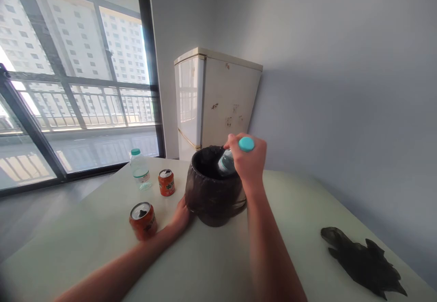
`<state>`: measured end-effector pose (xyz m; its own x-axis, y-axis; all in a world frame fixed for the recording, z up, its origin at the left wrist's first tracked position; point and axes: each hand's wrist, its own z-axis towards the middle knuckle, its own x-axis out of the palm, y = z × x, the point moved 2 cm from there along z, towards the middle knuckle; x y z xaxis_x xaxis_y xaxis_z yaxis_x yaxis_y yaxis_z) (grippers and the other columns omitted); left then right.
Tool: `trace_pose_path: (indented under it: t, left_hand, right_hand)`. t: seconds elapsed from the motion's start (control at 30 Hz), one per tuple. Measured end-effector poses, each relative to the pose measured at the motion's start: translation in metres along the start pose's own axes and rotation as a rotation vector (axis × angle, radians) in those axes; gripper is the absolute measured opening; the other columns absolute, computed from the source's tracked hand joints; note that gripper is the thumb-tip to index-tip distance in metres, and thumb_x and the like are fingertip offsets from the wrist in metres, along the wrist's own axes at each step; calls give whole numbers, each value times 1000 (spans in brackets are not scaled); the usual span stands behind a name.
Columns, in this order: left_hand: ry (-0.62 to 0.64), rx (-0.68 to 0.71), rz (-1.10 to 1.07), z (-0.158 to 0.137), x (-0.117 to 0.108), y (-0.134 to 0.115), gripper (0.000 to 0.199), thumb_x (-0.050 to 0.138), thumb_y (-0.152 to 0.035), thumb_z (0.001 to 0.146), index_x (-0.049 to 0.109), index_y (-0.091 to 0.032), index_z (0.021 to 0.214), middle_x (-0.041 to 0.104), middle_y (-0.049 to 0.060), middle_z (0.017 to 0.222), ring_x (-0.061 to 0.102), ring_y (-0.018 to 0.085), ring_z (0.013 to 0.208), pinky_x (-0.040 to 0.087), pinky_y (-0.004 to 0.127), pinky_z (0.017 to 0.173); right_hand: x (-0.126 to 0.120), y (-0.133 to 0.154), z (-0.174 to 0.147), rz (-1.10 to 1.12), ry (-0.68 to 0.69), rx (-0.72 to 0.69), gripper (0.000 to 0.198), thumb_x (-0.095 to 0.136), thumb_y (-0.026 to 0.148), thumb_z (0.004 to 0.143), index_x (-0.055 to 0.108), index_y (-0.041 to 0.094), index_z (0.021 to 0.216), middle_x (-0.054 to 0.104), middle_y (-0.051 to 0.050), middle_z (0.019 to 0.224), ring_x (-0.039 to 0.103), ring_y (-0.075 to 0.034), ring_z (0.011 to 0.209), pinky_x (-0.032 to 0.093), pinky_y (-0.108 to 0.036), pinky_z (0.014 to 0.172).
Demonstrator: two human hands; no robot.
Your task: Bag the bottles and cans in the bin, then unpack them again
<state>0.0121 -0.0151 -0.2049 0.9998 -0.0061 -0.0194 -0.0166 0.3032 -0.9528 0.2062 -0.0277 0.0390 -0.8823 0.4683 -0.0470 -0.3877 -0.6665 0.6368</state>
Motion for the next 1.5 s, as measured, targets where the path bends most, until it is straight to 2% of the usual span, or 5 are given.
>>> trace_pose_path:
  t: [0.13,0.3,0.73,1.07,1.5]
  left_hand:
    - [-4,7,6,0,0,-3,42,52,-43,98,66,-22,131,64,10,144,58,31,133,43,50,116]
    - [-15,-6,32,-1,-3,1,44,53,-44,98,65,-22,134,63,10,146,56,31,135,40,50,120]
    - [-6,-17,15,-2,-1,1,46,49,-46,101,62,-22,137,63,9,146,55,30,136,40,47,119]
    - [7,-50,28,-2,-1,0,44,47,-48,101,63,-20,130,66,10,139,57,29,133,42,45,117]
    - [29,-87,134,-3,-3,1,43,35,-54,104,60,-20,115,71,8,114,61,25,108,47,39,98]
  right_hand:
    - [5,-19,8,-110,277,58,29,69,43,87,73,20,71,74,-6,85,69,-20,79,52,-34,77]
    - [6,-28,9,-397,409,40,33,71,57,84,78,25,81,63,-6,97,64,-20,85,50,-35,76]
    - [6,-43,8,-554,583,47,22,86,39,74,76,29,90,65,-1,96,60,-17,79,44,-30,68]
    - [6,-42,4,-712,630,-43,20,65,18,78,70,28,95,69,0,100,60,-16,78,42,-29,69]
    - [8,-51,8,-832,766,107,14,73,33,82,77,26,70,73,-3,74,65,-19,74,41,-29,67]
